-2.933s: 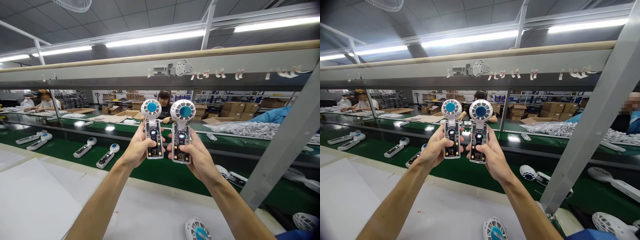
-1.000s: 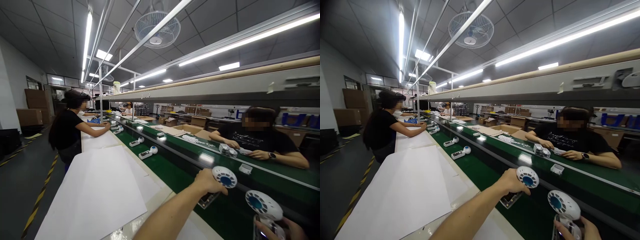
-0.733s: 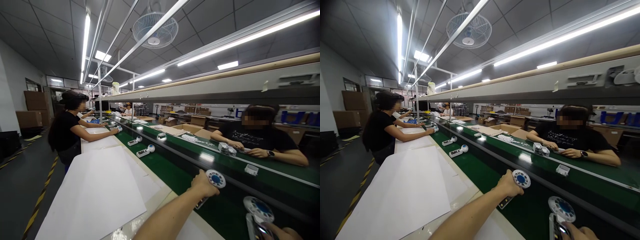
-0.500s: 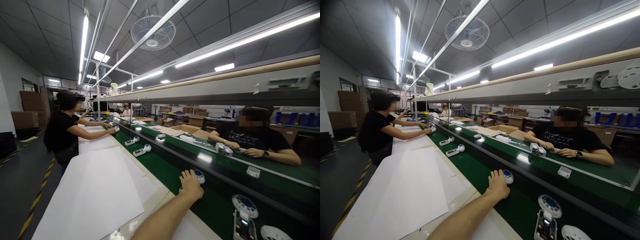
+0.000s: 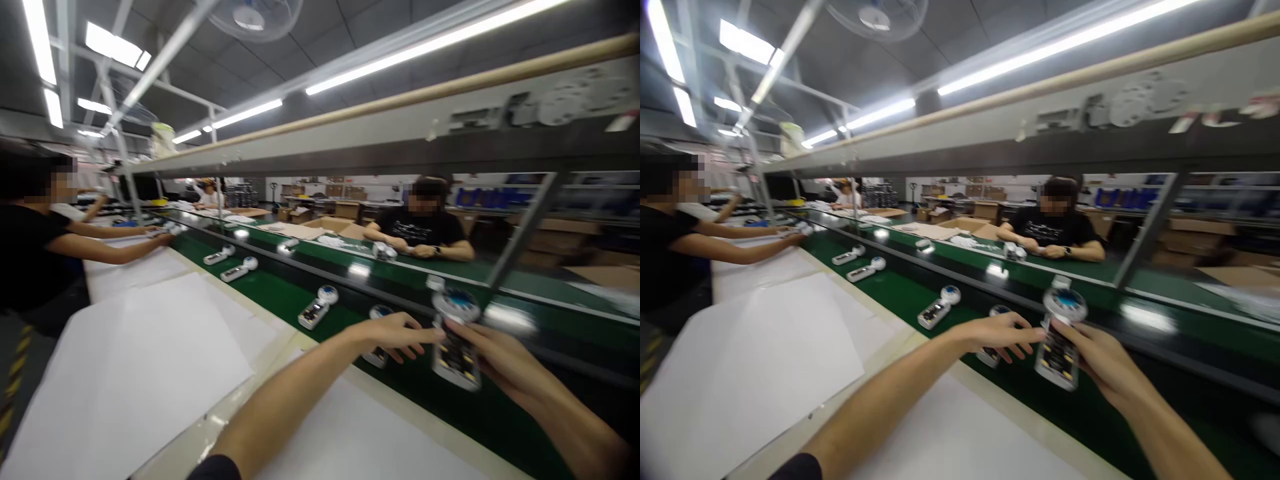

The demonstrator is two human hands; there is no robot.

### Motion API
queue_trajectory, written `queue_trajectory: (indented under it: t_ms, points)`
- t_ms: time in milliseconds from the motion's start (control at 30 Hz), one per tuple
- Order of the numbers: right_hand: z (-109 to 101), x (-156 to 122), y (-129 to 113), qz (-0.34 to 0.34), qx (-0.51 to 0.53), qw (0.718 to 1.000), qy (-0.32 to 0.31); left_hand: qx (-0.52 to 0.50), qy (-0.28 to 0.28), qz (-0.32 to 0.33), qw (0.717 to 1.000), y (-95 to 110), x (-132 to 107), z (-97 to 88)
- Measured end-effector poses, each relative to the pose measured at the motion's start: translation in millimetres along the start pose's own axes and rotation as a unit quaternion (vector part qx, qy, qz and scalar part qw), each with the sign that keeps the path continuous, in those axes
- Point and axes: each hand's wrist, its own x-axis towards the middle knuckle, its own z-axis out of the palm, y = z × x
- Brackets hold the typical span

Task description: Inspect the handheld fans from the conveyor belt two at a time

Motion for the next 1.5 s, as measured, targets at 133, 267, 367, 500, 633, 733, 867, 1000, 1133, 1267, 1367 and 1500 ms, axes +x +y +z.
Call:
queue_trajectory:
  t_ms: [133, 267, 367, 500, 633, 733, 867, 1000, 1133, 1267, 1367, 1500]
  points:
    - [-4, -3, -7, -0.039, 0.038, 0.998, -0.029, -0.207, -0.047, 0.048, 0.976, 13, -12, 19.0]
    - [-32, -2, -14, -0.105, -0.149, 0.981, 0.073, -0.255, 0.041, 0.074, 0.963, 33, -24, 10.0]
    - [-63, 9, -1, -0.04, -0.328, 0.938, 0.102, -0.283, 0.108, 0.098, 0.948, 52, -39, -5.3]
    - [-88, 20, 39, 0.117, -0.454, 0.868, 0.165, -0.307, 0.15, 0.123, 0.932, 73, -62, -19.5]
    - [-92, 26, 83, 0.226, -0.461, 0.829, 0.223, -0.289, 0.183, 0.149, 0.928, 82, -76, -23.7]
    - [-97, 30, 105, 0.281, -0.444, 0.811, 0.259, -0.279, 0.173, 0.152, 0.932, 85, -81, -21.7]
    - [-104, 28, 120, 0.31, -0.414, 0.805, 0.291, -0.282, 0.16, 0.145, 0.935, 88, -83, -16.7]
    - [-107, 19, 121, 0.263, -0.368, 0.838, 0.306, -0.284, 0.157, 0.137, 0.936, 90, -83, -15.1]
    - [-112, 18, 104, 0.222, -0.256, 0.893, 0.296, -0.278, 0.153, 0.142, 0.938, 90, -84, -16.2]
    - [-102, 29, 71, 0.194, -0.043, 0.954, 0.226, -0.276, 0.143, 0.148, 0.939, 87, -84, -17.8]
    - [-80, 32, 43, 0.168, 0.13, 0.968, 0.137, -0.271, 0.13, 0.162, 0.94, 85, -81, -18.8]
    - [-51, 19, 11, 0.166, 0.262, 0.949, 0.053, -0.26, 0.103, 0.187, 0.942, 82, -78, -18.4]
